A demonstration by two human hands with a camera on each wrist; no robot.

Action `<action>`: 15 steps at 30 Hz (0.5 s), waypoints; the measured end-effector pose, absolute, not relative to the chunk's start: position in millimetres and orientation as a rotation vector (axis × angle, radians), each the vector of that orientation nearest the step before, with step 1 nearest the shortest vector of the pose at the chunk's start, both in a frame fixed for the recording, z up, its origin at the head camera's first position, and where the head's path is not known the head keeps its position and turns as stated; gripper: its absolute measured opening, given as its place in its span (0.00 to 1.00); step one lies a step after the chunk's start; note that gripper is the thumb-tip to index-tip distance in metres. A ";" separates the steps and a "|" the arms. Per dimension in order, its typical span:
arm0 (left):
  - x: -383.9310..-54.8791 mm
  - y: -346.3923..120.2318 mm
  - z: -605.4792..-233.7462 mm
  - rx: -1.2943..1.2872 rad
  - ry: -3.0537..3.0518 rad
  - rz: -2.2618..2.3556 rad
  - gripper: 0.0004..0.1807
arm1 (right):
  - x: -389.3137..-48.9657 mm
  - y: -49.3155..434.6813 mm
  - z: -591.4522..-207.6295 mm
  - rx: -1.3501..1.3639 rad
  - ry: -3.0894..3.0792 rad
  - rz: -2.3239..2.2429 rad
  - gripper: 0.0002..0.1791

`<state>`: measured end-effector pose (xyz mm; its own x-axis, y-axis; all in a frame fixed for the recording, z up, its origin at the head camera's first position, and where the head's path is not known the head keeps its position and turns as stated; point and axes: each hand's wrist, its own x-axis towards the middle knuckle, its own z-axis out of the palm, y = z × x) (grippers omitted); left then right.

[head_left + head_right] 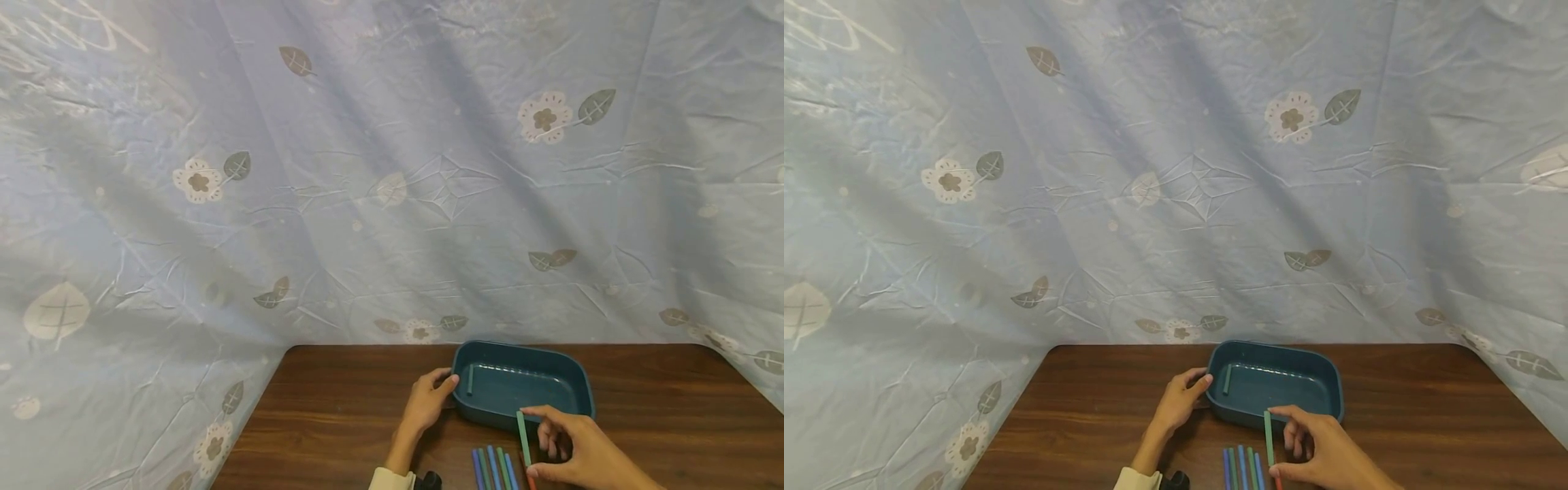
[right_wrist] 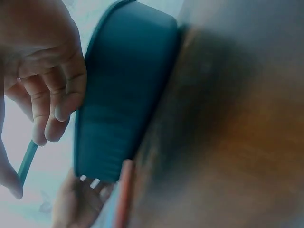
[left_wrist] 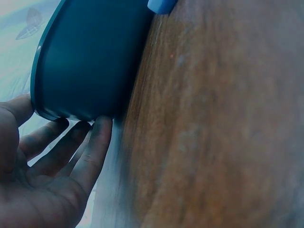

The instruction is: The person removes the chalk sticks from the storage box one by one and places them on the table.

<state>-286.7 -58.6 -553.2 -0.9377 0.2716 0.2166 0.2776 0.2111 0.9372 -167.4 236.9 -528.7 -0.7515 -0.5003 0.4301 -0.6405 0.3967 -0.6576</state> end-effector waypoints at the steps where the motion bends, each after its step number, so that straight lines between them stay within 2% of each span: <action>1: -286.9 -58.7 -553.3 -0.554 -2.447 -1.880 0.25 | -166.9 237.2 -531.2 1.055 -2.472 1.279 0.36; 15: -284.0 -59.8 -553.1 -0.568 -2.396 -1.973 0.23 | -165.2 250.8 -539.9 1.112 -2.584 1.240 0.33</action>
